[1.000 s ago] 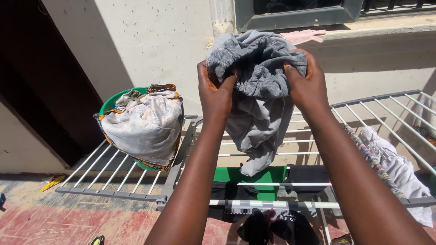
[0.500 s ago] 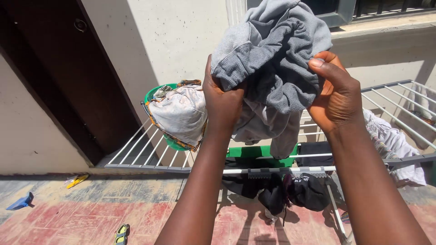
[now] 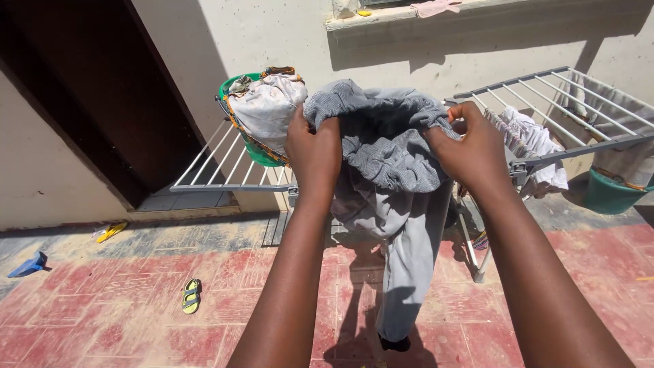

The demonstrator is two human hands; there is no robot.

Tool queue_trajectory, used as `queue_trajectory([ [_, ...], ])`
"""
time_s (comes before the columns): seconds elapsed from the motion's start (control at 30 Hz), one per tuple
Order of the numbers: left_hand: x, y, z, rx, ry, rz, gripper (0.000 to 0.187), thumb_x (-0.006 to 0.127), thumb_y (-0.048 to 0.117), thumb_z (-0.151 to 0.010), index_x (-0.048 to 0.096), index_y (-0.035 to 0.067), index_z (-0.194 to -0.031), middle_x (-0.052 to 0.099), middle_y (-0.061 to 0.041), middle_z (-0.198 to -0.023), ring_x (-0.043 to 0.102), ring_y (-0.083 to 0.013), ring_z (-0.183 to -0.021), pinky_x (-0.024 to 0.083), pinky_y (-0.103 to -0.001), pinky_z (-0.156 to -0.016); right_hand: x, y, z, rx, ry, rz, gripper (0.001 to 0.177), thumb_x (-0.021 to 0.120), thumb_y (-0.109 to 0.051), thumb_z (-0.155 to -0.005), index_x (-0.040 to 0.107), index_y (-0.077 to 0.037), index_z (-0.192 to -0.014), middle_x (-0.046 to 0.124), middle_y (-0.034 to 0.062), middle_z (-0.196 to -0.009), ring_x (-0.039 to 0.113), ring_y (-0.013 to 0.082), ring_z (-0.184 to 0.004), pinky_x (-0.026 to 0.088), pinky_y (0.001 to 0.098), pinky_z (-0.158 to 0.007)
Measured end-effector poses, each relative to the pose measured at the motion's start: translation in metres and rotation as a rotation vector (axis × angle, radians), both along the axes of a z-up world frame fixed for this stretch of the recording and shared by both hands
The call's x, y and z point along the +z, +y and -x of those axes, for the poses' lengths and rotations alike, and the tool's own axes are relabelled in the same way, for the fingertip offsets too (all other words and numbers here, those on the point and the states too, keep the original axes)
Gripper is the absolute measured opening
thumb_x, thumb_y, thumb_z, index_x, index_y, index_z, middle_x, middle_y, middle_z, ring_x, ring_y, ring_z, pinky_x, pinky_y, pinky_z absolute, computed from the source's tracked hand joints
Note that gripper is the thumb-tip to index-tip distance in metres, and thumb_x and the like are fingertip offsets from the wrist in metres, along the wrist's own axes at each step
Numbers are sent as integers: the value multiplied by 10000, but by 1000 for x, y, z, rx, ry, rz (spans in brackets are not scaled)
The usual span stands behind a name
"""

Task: Hanging laundry on a drying rack in an outdoor patio area.

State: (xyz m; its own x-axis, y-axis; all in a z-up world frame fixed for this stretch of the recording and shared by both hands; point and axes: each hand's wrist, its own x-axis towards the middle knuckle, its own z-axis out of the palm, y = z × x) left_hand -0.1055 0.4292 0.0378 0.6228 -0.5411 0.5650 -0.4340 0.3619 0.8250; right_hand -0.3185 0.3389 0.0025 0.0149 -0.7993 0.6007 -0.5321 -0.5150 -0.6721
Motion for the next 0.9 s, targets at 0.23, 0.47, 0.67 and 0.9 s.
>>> queue_trajectory([
  [0.23, -59, -21, 14, 118, -219, 62, 400, 595, 122, -825, 611, -47, -1187, 593, -246, -1283, 583, -425, -1189, 431, -462, -1028, -13, 14, 55, 139, -435, -501, 330, 694, -247, -894, 650, 13, -1093, 710, 153, -1001, 699, 240, -870, 565, 373, -838],
  [0.47, -50, -61, 53, 9, -214, -169, 228, 560, 64, -770, 710, 80, -941, 754, -101, -941, 713, -286, -890, 521, -399, -815, -16, 2, 159, 549, -791, -664, 353, 704, -72, -817, 672, -51, -1168, 698, 84, -963, 655, 208, -793, 524, 391, -732],
  [0.67, -63, -118, 104, -86, -344, -264, 220, 564, 58, -773, 763, 93, -861, 760, -116, -838, 738, -285, -788, 555, -389, -741, -54, -82, 238, -231, 7, 87, 251, 753, -27, -735, 693, -25, -979, 687, 131, -866, 658, 284, -755, 511, 420, -683],
  [0.9, -118, -157, 173, -244, -418, -411, 181, 637, 149, -771, 803, 128, -839, 775, -139, -858, 764, -290, -833, 581, -380, -797, -36, -93, 300, -310, 265, -342, 286, 773, -204, -814, 805, -1, -1014, 773, 273, -870, 724, 294, -712, 567, 396, -747],
])
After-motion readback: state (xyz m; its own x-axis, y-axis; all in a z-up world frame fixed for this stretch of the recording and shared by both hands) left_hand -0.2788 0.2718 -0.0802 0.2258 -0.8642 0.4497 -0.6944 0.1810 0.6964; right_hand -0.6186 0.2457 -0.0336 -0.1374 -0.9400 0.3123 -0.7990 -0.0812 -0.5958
